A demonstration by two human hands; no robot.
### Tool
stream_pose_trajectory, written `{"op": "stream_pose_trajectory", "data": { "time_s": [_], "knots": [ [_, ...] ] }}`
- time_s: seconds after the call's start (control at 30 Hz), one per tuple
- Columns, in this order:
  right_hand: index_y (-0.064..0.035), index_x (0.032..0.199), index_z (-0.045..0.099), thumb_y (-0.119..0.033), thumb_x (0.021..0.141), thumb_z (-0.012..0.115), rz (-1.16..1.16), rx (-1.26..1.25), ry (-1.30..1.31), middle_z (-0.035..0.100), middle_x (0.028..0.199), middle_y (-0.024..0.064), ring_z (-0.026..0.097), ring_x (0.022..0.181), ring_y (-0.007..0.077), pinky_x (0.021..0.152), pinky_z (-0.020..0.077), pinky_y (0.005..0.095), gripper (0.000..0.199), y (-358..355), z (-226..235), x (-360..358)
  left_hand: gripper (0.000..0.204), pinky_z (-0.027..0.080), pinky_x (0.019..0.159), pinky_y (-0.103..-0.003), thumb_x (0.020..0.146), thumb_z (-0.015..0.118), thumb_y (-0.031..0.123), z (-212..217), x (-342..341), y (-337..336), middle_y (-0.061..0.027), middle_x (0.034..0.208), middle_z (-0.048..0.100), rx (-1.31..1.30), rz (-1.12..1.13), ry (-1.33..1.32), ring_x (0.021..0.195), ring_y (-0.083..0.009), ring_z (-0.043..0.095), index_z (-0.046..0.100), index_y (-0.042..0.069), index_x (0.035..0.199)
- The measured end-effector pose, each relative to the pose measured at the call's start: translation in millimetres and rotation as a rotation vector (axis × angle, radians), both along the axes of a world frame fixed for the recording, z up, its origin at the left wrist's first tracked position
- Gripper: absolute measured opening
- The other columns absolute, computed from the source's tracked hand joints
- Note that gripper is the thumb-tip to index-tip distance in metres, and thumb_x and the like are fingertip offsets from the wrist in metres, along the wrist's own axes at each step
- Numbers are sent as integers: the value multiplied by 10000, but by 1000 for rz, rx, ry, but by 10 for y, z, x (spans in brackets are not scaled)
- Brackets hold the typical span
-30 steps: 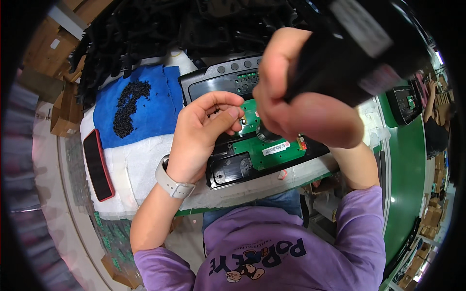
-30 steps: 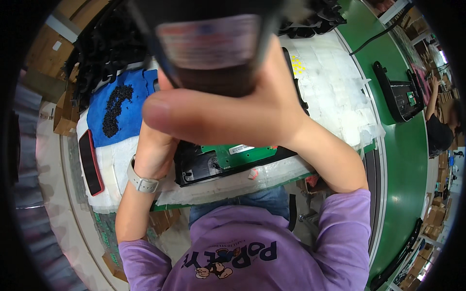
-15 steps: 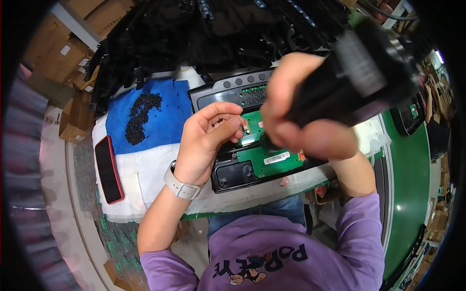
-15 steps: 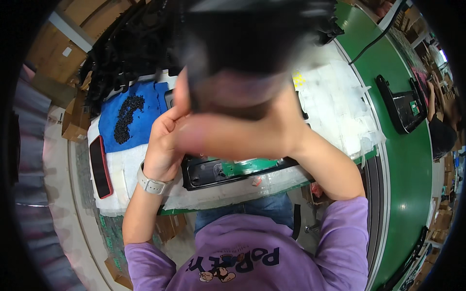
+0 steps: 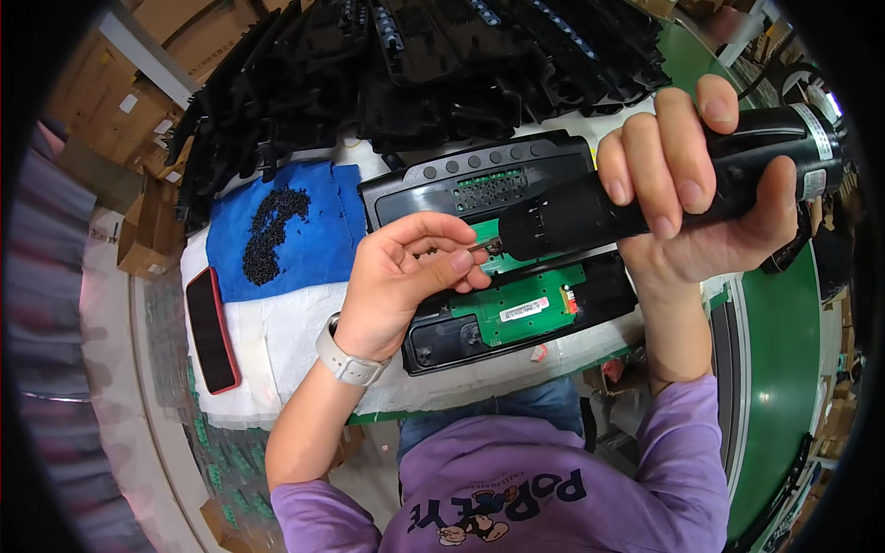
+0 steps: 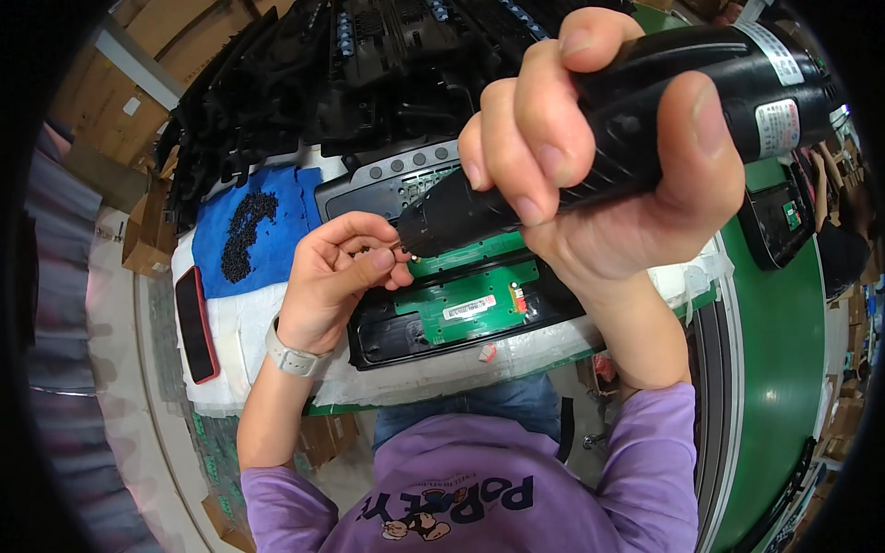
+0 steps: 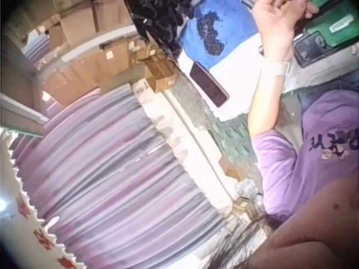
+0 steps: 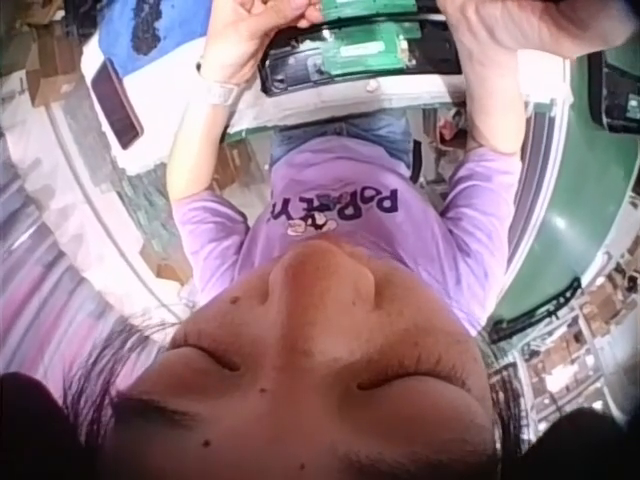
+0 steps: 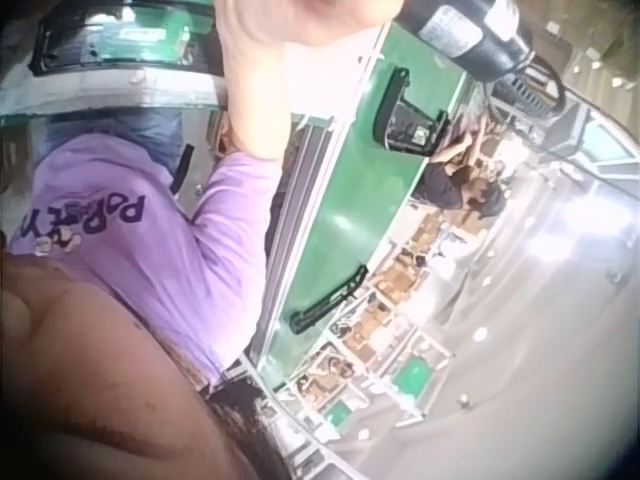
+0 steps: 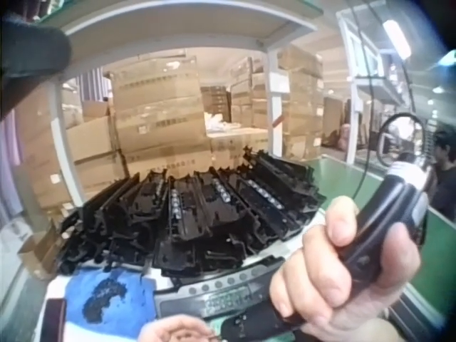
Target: Install green circuit boards onto toner cartridge housings and secure them with screws using an electric screwdriver.
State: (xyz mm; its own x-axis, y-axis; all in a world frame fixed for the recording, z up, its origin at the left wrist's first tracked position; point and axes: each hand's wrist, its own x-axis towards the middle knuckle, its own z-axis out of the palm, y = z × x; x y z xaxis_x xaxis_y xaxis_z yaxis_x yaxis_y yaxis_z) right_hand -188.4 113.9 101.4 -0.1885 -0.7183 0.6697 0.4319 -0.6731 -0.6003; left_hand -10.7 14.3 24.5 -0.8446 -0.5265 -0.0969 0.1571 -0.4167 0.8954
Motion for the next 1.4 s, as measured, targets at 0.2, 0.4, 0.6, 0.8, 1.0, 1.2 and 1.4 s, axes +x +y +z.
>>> {"op": "stream_pose_trajectory", "data": {
  "time_s": [0.2, 0.4, 0.6, 0.8, 1.0, 1.2, 1.4],
  "knots": [
    [-73, 999, 453, -403, 816, 527, 13, -28, -50, 464, 644, -30, 438, 489, 83, 601, 383, 278, 385, -39, -55, -104, 193, 490, 660, -224, 807, 615, 12, -34, -12, -10, -101, 858, 617, -17, 20, 2, 758, -152, 627, 566, -22, 991],
    [-67, 993, 464, -405, 821, 514, 65, -40, -18, 456, 647, -25, 429, 490, 86, 602, 378, 279, 383, -71, -106, -115, 190, 494, 662, -225, 800, 616, -3, -57, 1, -9, -99, 856, 619, -56, 27, -5, 763, -157, 631, 568, -23, 983],
    [-59, 1004, 472, -403, 836, 489, 39, -17, -36, 451, 644, -20, 422, 490, 90, 600, 377, 281, 383, -73, -114, -106, 174, 501, 650, -229, 799, 616, -5, -54, 8, -9, -116, 846, 623, -63, 23, -23, 741, -168, 637, 573, -33, 964],
    [-51, 1006, 470, -390, 856, 454, -43, 55, -70, 435, 637, -20, 412, 489, 90, 596, 372, 282, 372, 6, -60, -36, 186, 506, 652, -232, 795, 608, -21, -34, 20, -12, -131, 845, 624, -53, -21, -35, 750, -183, 643, 570, -46, 976],
    [-46, 987, 457, -383, 858, 447, 43, 51, -171, 428, 631, -21, 398, 473, 86, 598, 369, 281, 361, -45, -101, -150, 237, 514, 694, -242, 789, 585, -58, 69, -15, 47, -136, 856, 626, -127, -95, -137, 787, -206, 650, 545, -59, 1022],
    [-43, 1011, 423, -384, 857, 463, 216, 99, 47, 435, 632, -21, 436, 484, 84, 583, 383, 267, 376, -30, -53, -291, 206, 503, 668, -217, 808, 574, -31, -14, -44, 57, -122, 853, 632, -241, -61, -209, 773, -170, 648, 549, -64, 1010],
    [-10, 949, 430, -360, 794, 558, -64, 376, 265, 424, 564, 6, 383, 391, 95, 398, 314, 230, 403, -1, -101, -156, 133, 499, 647, -214, 807, 591, -17, -15, -39, 72, -93, 817, 633, -285, -24, -222, 735, -142, 638, 586, -59, 933]
  ]
}}
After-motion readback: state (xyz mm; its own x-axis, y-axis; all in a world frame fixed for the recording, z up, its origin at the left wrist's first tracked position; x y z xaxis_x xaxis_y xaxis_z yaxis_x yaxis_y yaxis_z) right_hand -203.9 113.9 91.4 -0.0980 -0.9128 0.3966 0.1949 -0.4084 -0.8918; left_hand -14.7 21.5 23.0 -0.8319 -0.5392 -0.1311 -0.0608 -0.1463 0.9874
